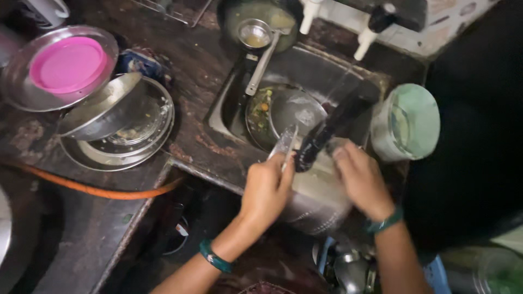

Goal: The person washes metal dishes at a kitchen sink, rinsing a pot, bowls, plates and a lid under the tap, scrubbing them by hand, and placing the cleaned items on the counter and in a dish basket beside the sink.

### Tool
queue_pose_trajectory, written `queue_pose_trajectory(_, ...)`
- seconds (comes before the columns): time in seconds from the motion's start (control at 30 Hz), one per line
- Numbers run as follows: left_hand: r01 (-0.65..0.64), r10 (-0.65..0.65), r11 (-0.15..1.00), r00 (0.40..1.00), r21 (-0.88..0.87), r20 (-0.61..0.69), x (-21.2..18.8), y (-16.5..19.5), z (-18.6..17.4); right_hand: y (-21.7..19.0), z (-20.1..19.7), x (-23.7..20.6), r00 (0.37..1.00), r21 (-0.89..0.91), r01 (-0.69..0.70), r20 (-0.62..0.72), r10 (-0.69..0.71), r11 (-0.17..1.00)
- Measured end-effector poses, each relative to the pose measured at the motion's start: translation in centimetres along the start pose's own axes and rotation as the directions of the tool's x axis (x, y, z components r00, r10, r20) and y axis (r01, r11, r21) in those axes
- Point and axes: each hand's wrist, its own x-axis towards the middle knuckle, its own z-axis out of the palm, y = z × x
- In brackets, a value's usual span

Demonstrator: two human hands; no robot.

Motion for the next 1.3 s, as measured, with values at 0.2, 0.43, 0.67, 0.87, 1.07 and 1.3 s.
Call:
queue_pose_trajectory(0.2, 0.062, -0.067, 0.988, 0.997, -0.145, -0.031, -1.1, -3.5, 0.8, 1.8, -0.9, -0.6, 0.97, 0.763, -0.108, -0.06, 0.236, 0.638)
queue_pose_trajectory(0.43, 0.406, -0.53, 0.594, 0.847, -0.694, 0.041, -0.8, -9.4, 0.4, -5.3, 2.6, -6.9, 0.937, 0.026, 0.314, -0.167, -0.306, 0.949)
queue_pose_trajectory(0.67, 0.488, -0.572, 0.719, 0.82, -0.496, -0.022, -1.5, -12.8, -0.3, -4.8, 1.1, 0.3, 0.948, -0.161, 0.305, -0.046, -0.316, 0.939)
queue_pose_trajectory(0.87, 0.487, -0.637, 0.589, 0.77, -0.645, 0.0, -0.2, -13.3, -0.3, -4.9, 3.8, -4.9, 0.876, -0.271, 0.404, -0.16, -0.455, 0.873)
queue_pose_trajectory(1.07, 0.421, -0.486, 0.715, 0.873, -0.558, 0.037, 0.1, -12.6, 0.0, -8.2, 2.6, 0.3, 0.891, -0.361, 0.432, 0.031, -0.452, 0.827)
queue_pose_trajectory(1.3, 0.48, -0.627, 0.537, 0.777, -0.694, 0.053, 0.8, -12.9, -0.5, -6.4, 2.7, -2.7, 0.898, -0.333, 0.377, -0.097, -0.429, 0.864)
